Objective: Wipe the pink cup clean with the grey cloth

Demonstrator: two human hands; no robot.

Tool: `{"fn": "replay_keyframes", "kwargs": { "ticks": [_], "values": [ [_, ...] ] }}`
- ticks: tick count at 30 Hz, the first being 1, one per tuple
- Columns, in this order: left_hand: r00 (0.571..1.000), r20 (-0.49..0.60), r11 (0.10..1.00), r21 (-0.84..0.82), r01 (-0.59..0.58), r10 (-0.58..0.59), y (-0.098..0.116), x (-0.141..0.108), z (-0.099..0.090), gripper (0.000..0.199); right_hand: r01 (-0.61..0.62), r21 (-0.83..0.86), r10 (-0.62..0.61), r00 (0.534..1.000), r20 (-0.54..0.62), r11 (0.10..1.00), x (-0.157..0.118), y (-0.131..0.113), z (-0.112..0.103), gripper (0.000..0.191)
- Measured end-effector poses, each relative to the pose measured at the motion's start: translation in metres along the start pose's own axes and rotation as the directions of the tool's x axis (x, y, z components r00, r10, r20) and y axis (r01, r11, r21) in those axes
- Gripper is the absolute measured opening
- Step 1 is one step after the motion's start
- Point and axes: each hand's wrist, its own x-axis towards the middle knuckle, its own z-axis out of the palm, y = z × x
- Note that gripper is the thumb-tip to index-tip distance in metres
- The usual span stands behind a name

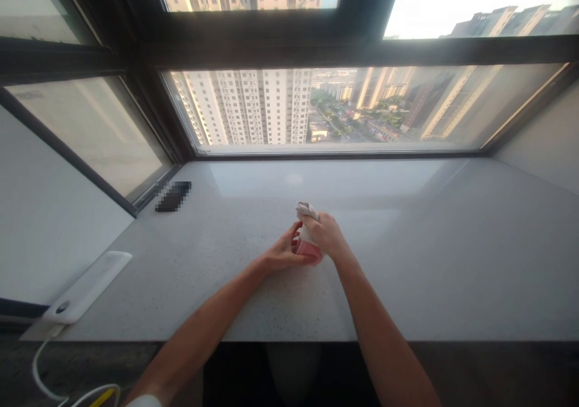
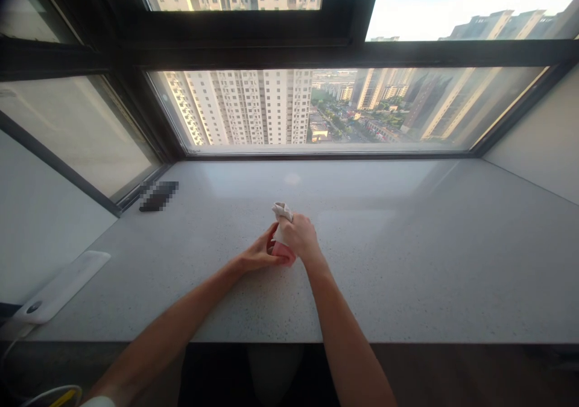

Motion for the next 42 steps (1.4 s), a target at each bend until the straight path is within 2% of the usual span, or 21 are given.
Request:
{"fn": "replay_keyframes", "kwargs": {
  "ticks": [2,5,8,10,12,15,17,20,22,24,26,29,32,34,36,39,42],
  "values": [
    [1.000,0.019,1.000,-0.015,0.023,-0.022,0.001,0.000,0.002,0.113,-0.122,0.258,0.091,0.987,0.129,0.959,0.018,0.009,-0.007,0.031],
    [1.000,0.018,1.000,0.012,-0.014,0.014,0.000,-0.001,0.004,0.112,-0.298,0.613,0.140,0.946,0.294,0.732,0.029,0.031,-0.007,0.020],
    [1.000,0.019,0.999,0.035,-0.024,0.024,-0.002,0.001,0.000,0.116,-0.388,0.757,0.095,0.911,0.401,0.525,0.030,0.052,0.001,0.022],
    [0.999,0.032,0.999,-0.014,-0.037,0.038,-0.002,0.003,-0.004,0.117,-0.370,0.844,0.073,0.925,0.372,0.388,0.031,0.061,0.007,0.023],
    [0.997,0.012,0.987,-0.142,-0.078,0.080,0.001,0.005,-0.007,0.113,-0.290,0.921,0.094,0.957,0.275,0.261,0.031,0.065,0.016,0.024],
    [0.991,-0.049,0.915,-0.380,-0.135,0.126,0.009,0.008,-0.007,0.096,-0.095,0.981,0.136,0.988,0.072,0.171,0.028,0.063,0.034,0.031],
    [0.991,-0.059,0.870,-0.475,-0.133,0.119,0.014,0.008,-0.005,0.085,0.062,0.973,0.140,0.986,-0.095,0.223,0.024,0.059,0.044,0.039],
    [0.996,-0.074,0.864,-0.496,-0.084,0.054,0.014,0.007,-0.005,0.075,0.272,0.854,0.031,0.948,-0.318,0.444,0.015,0.055,0.051,0.048],
    [0.994,-0.113,0.868,-0.494,-0.056,0.000,0.010,0.007,-0.009,0.075,0.370,0.725,-0.105,0.917,-0.384,0.580,0.009,0.056,0.051,0.052],
    [0.986,-0.164,0.869,-0.492,-0.054,-0.031,0.006,0.009,-0.013,0.079,0.454,0.578,-0.225,0.877,-0.425,0.678,0.006,0.060,0.049,0.049],
    [0.969,-0.247,0.897,-0.430,-0.098,-0.012,0.003,0.010,-0.016,0.080,0.542,0.397,-0.330,0.808,-0.487,0.741,0.006,0.065,0.047,0.044],
    [0.913,-0.380,0.956,-0.181,-0.230,0.148,0.001,0.009,-0.013,0.069,0.625,0.122,-0.453,0.673,-0.585,0.771,0.009,0.073,0.043,0.042],
    [0.875,-0.383,0.955,0.094,-0.282,0.296,-0.001,0.007,0.000,0.072,0.630,-0.069,-0.531,0.586,-0.612,0.774,0.010,0.075,0.038,0.051],
    [0.850,-0.414,0.941,0.232,-0.248,0.326,-0.003,0.008,0.009,0.076,0.631,-0.154,-0.581,0.555,-0.595,0.760,0.008,0.073,0.037,0.054],
    [0.797,-0.499,0.929,0.310,-0.201,0.339,-0.004,0.008,0.013,0.065,0.660,-0.209,-0.646,0.535,-0.545,0.722,0.004,0.070,0.040,0.054],
    [0.714,-0.614,0.934,0.312,-0.172,0.337,0.000,0.008,0.010,0.043,0.719,-0.224,-0.724,0.522,-0.451,0.658,-0.005,0.062,0.050,0.054],
    [0.684,-0.645,0.937,0.291,-0.191,0.340,0.003,0.005,0.002,0.035,0.741,-0.210,-0.744,0.524,-0.414,0.638,-0.017,0.052,0.059,0.058]
  ]
}}
